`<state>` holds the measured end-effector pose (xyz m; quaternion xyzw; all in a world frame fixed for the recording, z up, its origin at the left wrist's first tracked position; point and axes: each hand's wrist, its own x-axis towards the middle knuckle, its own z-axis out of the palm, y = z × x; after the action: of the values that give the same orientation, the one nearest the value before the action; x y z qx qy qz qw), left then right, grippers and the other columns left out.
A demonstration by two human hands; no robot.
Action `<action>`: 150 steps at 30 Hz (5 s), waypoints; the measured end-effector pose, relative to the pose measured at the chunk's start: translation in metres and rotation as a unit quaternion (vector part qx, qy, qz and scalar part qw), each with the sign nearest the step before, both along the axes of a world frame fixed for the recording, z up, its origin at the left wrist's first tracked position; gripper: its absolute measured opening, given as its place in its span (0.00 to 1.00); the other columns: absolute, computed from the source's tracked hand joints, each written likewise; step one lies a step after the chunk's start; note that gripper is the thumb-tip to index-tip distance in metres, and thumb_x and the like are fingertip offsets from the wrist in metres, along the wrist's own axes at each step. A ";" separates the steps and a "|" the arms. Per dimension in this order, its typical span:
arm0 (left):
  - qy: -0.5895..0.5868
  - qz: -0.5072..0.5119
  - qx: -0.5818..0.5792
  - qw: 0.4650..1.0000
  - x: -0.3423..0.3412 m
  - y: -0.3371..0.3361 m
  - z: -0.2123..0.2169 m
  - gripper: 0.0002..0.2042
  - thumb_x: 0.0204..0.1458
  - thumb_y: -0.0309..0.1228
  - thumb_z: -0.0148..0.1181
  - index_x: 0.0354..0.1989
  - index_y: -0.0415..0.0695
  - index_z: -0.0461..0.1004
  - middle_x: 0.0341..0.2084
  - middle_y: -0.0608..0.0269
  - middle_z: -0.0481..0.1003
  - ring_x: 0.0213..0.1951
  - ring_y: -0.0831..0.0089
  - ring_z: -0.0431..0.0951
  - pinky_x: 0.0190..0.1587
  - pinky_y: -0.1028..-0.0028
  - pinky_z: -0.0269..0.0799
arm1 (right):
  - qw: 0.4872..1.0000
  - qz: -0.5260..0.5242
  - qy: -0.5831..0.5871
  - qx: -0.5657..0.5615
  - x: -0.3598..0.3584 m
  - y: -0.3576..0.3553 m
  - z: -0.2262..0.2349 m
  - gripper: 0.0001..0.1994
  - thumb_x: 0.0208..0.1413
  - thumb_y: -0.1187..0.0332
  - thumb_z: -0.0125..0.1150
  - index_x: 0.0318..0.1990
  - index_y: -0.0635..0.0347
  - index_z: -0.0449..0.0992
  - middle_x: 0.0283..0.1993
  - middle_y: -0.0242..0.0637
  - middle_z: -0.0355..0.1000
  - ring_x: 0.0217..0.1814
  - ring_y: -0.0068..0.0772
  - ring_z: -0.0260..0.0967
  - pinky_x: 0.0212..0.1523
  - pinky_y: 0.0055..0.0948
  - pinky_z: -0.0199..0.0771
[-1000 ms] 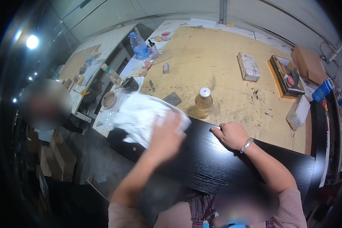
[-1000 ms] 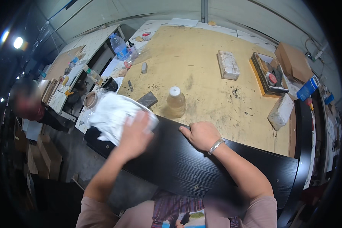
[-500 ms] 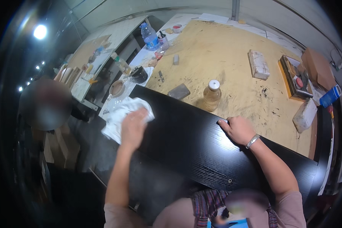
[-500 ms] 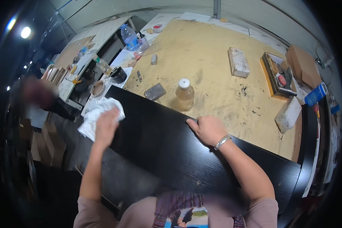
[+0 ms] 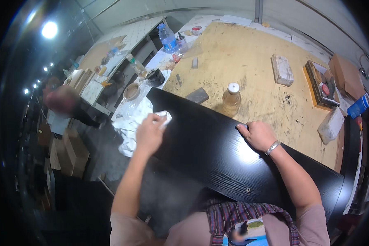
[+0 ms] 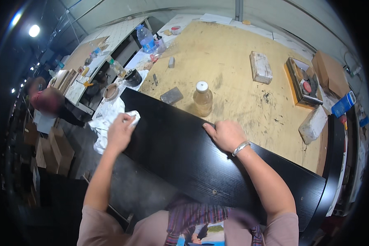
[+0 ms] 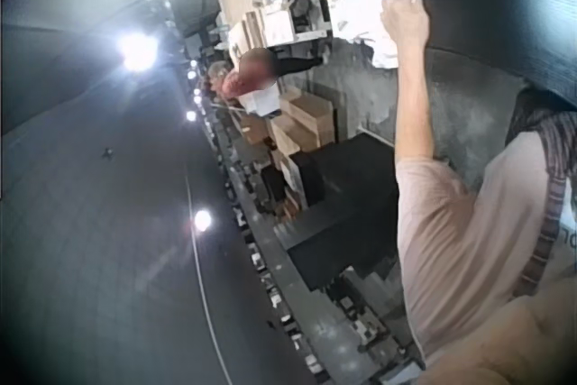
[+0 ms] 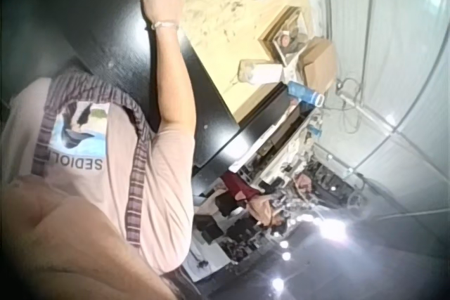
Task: The person wipes a black wooden panel with a white cloth, repeatedly applying liquid from a bottle and spreading it across the surface. They flip the panel to clean both sides and continue wiping until the surface appears uniformly treated.
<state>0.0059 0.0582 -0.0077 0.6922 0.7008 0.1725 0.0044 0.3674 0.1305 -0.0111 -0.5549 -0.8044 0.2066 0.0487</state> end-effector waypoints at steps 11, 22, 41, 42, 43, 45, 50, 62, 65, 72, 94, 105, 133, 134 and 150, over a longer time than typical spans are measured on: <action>0.034 0.118 -0.026 0.992 -0.015 -0.006 0.023 0.12 0.59 0.33 0.57 0.50 0.47 0.79 0.39 0.54 0.75 0.38 0.52 0.79 0.40 0.55 0.75 | 0.999 0.017 0.018 0.026 -0.004 0.001 -0.007 0.34 0.65 0.42 0.49 0.24 0.70 0.80 0.26 0.60 0.74 0.32 0.64 0.74 0.39 0.52 0.75; -0.029 -0.007 0.100 0.995 0.060 -0.121 -0.011 0.09 0.50 0.23 0.58 0.40 0.42 0.79 0.30 0.55 0.74 0.30 0.56 0.78 0.30 0.60 0.73 | 1.000 0.009 0.016 0.015 0.000 0.002 -0.004 0.35 0.66 0.43 0.48 0.24 0.70 0.80 0.26 0.59 0.75 0.32 0.63 0.75 0.40 0.51 0.75; 0.002 -0.017 0.116 0.993 0.079 -0.129 -0.002 0.13 0.45 0.20 0.58 0.39 0.44 0.82 0.29 0.61 0.71 0.30 0.61 0.77 0.29 0.63 0.72 | 0.998 0.013 0.041 0.042 0.002 0.004 -0.007 0.34 0.66 0.43 0.50 0.25 0.71 0.80 0.26 0.60 0.74 0.32 0.63 0.75 0.39 0.52 0.75; 0.012 -0.009 0.099 0.995 0.086 -0.135 -0.003 0.13 0.45 0.20 0.58 0.40 0.44 0.82 0.29 0.61 0.71 0.30 0.61 0.77 0.29 0.63 0.72 | 0.998 0.019 0.026 0.048 0.002 0.001 -0.007 0.34 0.65 0.42 0.50 0.24 0.71 0.79 0.25 0.60 0.74 0.32 0.63 0.75 0.39 0.52 0.75; 0.023 -0.003 0.086 0.996 0.097 -0.138 -0.005 0.13 0.46 0.20 0.58 0.40 0.44 0.81 0.30 0.61 0.71 0.29 0.61 0.77 0.29 0.63 0.72 | 0.998 0.019 0.027 0.048 0.002 0.001 -0.006 0.34 0.65 0.42 0.50 0.24 0.71 0.79 0.25 0.60 0.74 0.31 0.63 0.75 0.39 0.52 0.75; -0.029 -0.091 0.094 0.991 0.120 -0.148 -0.003 0.14 0.45 0.21 0.58 0.42 0.44 0.81 0.29 0.61 0.70 0.27 0.60 0.76 0.28 0.64 0.72 | 0.998 0.020 0.031 0.041 -0.001 -0.001 -0.006 0.34 0.65 0.42 0.50 0.24 0.71 0.79 0.25 0.60 0.74 0.31 0.63 0.75 0.39 0.52 0.75; -0.131 -0.080 0.064 0.986 0.083 -0.129 0.027 0.02 0.53 0.20 0.58 0.30 0.40 0.75 0.28 0.57 0.70 0.29 0.58 0.76 0.30 0.67 0.71 | 0.998 0.033 0.041 0.039 -0.003 -0.001 -0.007 0.34 0.65 0.42 0.51 0.23 0.70 0.79 0.25 0.60 0.74 0.31 0.63 0.74 0.37 0.53 0.74; 0.046 -0.458 -0.131 0.878 0.161 -0.045 0.021 0.29 0.49 0.40 0.68 0.63 0.53 0.72 0.70 0.63 0.63 0.70 0.54 0.60 0.68 0.37 0.52 | 0.981 -0.162 0.090 0.054 0.178 -0.054 0.008 0.26 0.66 0.47 0.50 0.37 0.63 0.83 0.34 0.54 0.78 0.40 0.56 0.77 0.45 0.47 0.74; 0.020 -0.516 -0.122 0.848 0.220 -0.044 0.008 0.32 0.50 0.44 0.67 0.64 0.46 0.70 0.72 0.61 0.61 0.73 0.54 0.56 0.69 0.37 0.49 | 0.963 -0.261 -0.056 -0.045 0.245 -0.090 0.002 0.31 0.68 0.47 0.45 0.30 0.67 0.82 0.29 0.58 0.77 0.37 0.61 0.76 0.44 0.50 0.74; -0.074 -0.727 -0.132 0.670 0.357 -0.073 -0.003 0.38 0.55 0.48 0.63 0.71 0.42 0.60 0.72 0.50 0.58 0.74 0.53 0.54 0.74 0.52 0.49 | 0.966 -0.237 -0.079 0.060 0.236 -0.099 -0.014 0.32 0.69 0.51 0.41 0.21 0.65 0.78 0.24 0.56 0.74 0.31 0.61 0.73 0.39 0.52 0.72; 0.037 -0.719 -0.188 0.668 0.322 -0.049 0.022 0.35 0.51 0.39 0.66 0.69 0.47 0.63 0.71 0.56 0.60 0.73 0.52 0.57 0.72 0.47 0.51 | 0.745 -0.542 -0.060 0.385 0.355 -0.277 -0.024 0.19 0.60 0.60 0.61 0.46 0.71 0.79 0.46 0.52 0.79 0.49 0.52 0.76 0.55 0.43 0.73; 0.081 -0.727 -0.092 0.676 0.522 -0.095 0.013 0.38 0.50 0.38 0.68 0.71 0.53 0.61 0.73 0.60 0.57 0.73 0.53 0.53 0.67 0.32 0.47 | 0.634 -0.613 0.362 0.303 0.370 -0.365 -0.080 0.14 0.65 0.70 0.57 0.49 0.73 0.80 0.29 0.22 0.69 0.31 0.12 0.60 0.32 0.19 0.63; 0.014 -0.726 -0.054 0.685 0.645 -0.103 0.019 0.28 0.33 0.21 0.67 0.51 0.42 0.80 0.44 0.58 0.74 0.44 0.57 0.73 0.44 0.60 0.67 | 0.615 -0.552 0.398 0.398 0.380 -0.358 -0.077 0.13 0.66 0.74 0.49 0.44 0.77 0.79 0.43 0.53 0.81 0.44 0.43 0.81 0.47 0.32 0.77; 0.038 -0.721 -0.065 0.689 0.630 -0.101 0.022 0.30 0.28 0.19 0.64 0.50 0.41 0.80 0.42 0.58 0.74 0.43 0.57 0.74 0.43 0.61 0.67 | 0.614 -0.546 0.400 0.405 0.381 -0.358 -0.082 0.14 0.66 0.74 0.49 0.45 0.76 0.79 0.43 0.53 0.81 0.45 0.44 0.81 0.48 0.32 0.77; -0.062 -0.618 -0.029 0.783 0.648 -0.038 -0.002 0.13 0.35 0.17 0.66 0.34 0.34 0.78 0.38 0.50 0.74 0.41 0.50 0.75 0.43 0.59 0.71 | 0.625 -0.467 0.469 0.414 0.383 -0.351 -0.090 0.20 0.67 0.67 0.45 0.53 0.76 0.77 0.55 0.55 0.77 0.56 0.52 0.75 0.61 0.41 0.69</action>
<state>0.6536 0.0202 -0.0095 0.9644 0.1254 0.1555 0.1735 0.7502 -0.2203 -0.1008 -0.6051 -0.3066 0.0336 0.7339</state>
